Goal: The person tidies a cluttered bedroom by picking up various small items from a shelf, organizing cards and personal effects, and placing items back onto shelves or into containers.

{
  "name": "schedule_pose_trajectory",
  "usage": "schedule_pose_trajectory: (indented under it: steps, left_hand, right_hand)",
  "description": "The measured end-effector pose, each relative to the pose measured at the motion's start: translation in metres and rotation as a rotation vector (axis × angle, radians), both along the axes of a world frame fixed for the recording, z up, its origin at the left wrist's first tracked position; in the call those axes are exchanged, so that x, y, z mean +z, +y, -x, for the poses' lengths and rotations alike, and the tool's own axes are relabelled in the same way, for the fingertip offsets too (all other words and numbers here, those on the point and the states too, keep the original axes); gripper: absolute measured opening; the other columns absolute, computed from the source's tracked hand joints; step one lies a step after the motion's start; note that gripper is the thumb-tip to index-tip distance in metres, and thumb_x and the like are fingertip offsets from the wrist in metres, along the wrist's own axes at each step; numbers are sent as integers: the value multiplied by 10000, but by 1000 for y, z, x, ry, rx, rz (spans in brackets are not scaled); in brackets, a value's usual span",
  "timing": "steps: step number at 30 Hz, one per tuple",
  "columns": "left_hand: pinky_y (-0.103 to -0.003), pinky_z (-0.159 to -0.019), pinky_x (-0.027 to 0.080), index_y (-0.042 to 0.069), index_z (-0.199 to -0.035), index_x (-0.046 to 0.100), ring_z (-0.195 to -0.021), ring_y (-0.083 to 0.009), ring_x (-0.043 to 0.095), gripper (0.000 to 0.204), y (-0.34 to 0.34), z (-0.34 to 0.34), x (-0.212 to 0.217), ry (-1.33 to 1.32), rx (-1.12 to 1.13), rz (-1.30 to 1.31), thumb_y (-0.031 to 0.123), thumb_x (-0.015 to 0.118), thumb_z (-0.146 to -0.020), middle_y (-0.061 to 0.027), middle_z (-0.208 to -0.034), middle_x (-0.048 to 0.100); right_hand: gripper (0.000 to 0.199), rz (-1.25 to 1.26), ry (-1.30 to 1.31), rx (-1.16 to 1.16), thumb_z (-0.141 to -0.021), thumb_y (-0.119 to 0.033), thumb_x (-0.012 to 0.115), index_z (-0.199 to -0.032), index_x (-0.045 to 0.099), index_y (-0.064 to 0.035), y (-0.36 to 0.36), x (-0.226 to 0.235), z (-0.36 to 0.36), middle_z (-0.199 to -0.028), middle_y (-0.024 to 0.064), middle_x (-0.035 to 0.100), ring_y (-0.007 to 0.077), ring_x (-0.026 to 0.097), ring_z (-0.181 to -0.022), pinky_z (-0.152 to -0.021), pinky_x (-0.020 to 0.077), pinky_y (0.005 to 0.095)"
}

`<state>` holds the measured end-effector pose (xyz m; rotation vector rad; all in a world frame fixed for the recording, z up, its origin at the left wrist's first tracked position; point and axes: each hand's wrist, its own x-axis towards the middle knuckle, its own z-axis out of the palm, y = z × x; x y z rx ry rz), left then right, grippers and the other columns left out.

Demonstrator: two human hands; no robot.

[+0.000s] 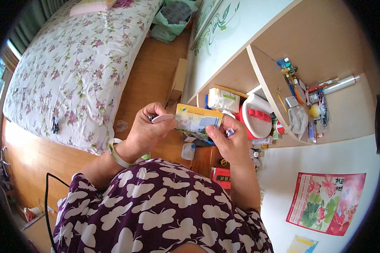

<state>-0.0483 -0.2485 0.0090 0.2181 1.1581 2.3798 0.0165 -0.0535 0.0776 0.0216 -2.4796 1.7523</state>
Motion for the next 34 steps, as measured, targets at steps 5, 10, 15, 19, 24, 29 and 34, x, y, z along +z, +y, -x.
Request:
schedule_pose_trajectory:
  steps: [5,10,15,19,24,29,34]
  left_hand:
    - [-186,-417,317,92,-714,465,-501,-32,415,186,19,-26,-5,-53,19,94,-2,619,-761,39,-596,475]
    - [-173,-403,301,96,-724,462,-486,-34,398,173,44,-52,-15,-174,53,110,-15,587,-769,41,-595,459]
    - [-177,-400,295,101,-729,462,-490,-36,395,169,65,-72,-28,-232,68,116,-28,560,-775,42,-605,446]
    - [-178,-404,298,98,-725,456,-506,-36,404,180,77,-86,-30,-166,64,115,-30,568,-784,46,-603,438]
    - [-179,-417,310,92,-715,446,-513,-34,414,195,93,-98,-29,-117,94,179,-28,577,-797,50,-600,437]
    - [-175,-424,318,97,-717,443,-521,-26,416,199,99,-105,-27,-15,85,281,-14,585,-801,53,-612,442]
    - [-186,-460,366,97,-717,499,-522,-48,463,190,95,-107,-38,-85,76,222,34,677,-739,27,-619,517]
  right_hand:
    - [305,-90,86,-8,-873,-218,547,-675,532,13,30,-26,-10,-555,-37,424,47,340,-526,-459,288,233]
    - [339,67,-48,6,-883,-232,528,-650,500,12,49,-41,-31,-545,-40,393,51,313,-517,-446,268,249]
    - [225,177,-91,28,-853,-154,558,-692,560,2,65,-55,-55,-527,-55,403,29,324,-508,-439,275,219]
    - [168,15,-64,18,-783,-121,638,-679,567,-9,84,-52,-71,-509,-53,434,27,367,-489,-431,301,208]
    - [215,-37,29,-45,-726,-138,702,-618,552,-28,99,-61,-86,-500,-32,457,33,376,-470,-425,317,223]
    - [236,-18,57,-57,-727,-166,715,-625,551,-31,103,-60,-94,-487,-38,443,37,369,-453,-413,311,226]
    - [221,42,-48,12,-766,-217,687,-674,589,-42,112,-73,-100,-482,-43,433,35,368,-444,-404,302,220]
